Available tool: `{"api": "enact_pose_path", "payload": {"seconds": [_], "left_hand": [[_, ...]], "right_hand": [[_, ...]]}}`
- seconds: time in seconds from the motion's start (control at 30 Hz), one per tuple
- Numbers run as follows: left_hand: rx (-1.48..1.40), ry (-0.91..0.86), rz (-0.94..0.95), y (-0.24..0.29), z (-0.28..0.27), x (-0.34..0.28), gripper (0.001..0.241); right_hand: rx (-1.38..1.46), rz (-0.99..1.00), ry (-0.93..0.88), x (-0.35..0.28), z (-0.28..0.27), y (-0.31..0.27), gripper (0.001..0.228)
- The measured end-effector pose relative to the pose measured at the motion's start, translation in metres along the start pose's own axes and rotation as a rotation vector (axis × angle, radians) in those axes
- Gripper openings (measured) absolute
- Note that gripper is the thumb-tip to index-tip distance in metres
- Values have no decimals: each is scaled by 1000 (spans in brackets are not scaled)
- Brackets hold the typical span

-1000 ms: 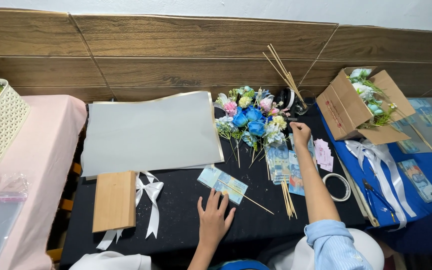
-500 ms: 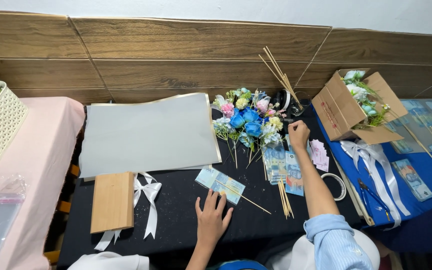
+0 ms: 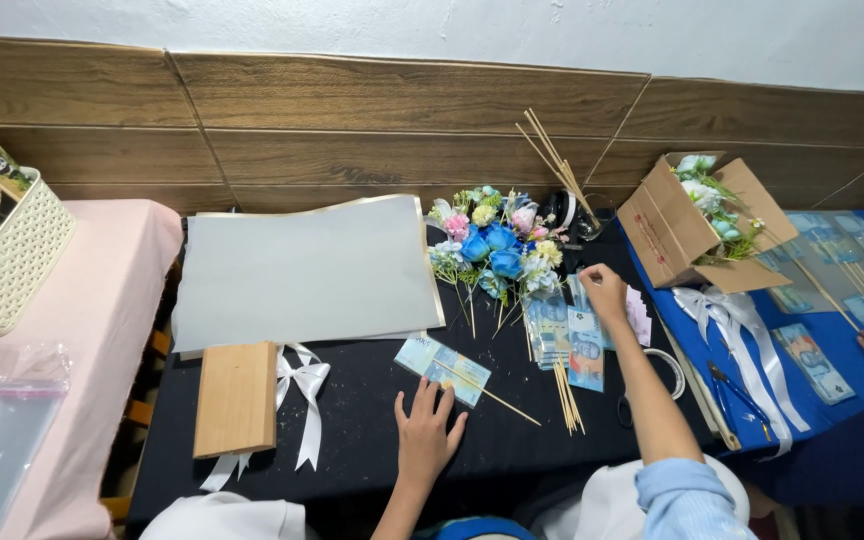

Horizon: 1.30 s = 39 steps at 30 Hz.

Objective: Attaching banknotes to wooden sticks using adhesive tape to prepare them for a money bouquet arrangement.

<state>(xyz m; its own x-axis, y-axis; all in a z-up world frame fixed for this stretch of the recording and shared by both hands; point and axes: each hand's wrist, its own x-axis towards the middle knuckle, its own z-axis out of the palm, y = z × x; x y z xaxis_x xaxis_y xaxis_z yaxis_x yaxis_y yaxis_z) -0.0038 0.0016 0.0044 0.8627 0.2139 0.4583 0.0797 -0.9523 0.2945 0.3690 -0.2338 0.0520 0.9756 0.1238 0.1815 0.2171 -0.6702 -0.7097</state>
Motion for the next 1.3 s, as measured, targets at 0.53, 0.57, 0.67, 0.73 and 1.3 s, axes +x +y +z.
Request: {"api": "enact_pose_path", "payload": {"seconds": [0.53,0.57,0.67,0.73,1.3], "left_hand": [[-131,-36,-99,8,-24,-2,26],[-144,-32,-105,8,-25,-1,26],[-157,-43,-114,6,-25,-2,26],[-158,-54,-116,6,-25,-1,27],[-150,-74,-112,6,-24,1,49]], "right_hand": [[-41,-175,-658,-187,-10,-104,13],[-52,-187,-727,-193,-7,-116,13],[-53,-213,-813,-200,9,-132,14],[-44,-230,-827,-202,15,-141,16],[-52,-256,-1091,-198,46,-163,86]]}}
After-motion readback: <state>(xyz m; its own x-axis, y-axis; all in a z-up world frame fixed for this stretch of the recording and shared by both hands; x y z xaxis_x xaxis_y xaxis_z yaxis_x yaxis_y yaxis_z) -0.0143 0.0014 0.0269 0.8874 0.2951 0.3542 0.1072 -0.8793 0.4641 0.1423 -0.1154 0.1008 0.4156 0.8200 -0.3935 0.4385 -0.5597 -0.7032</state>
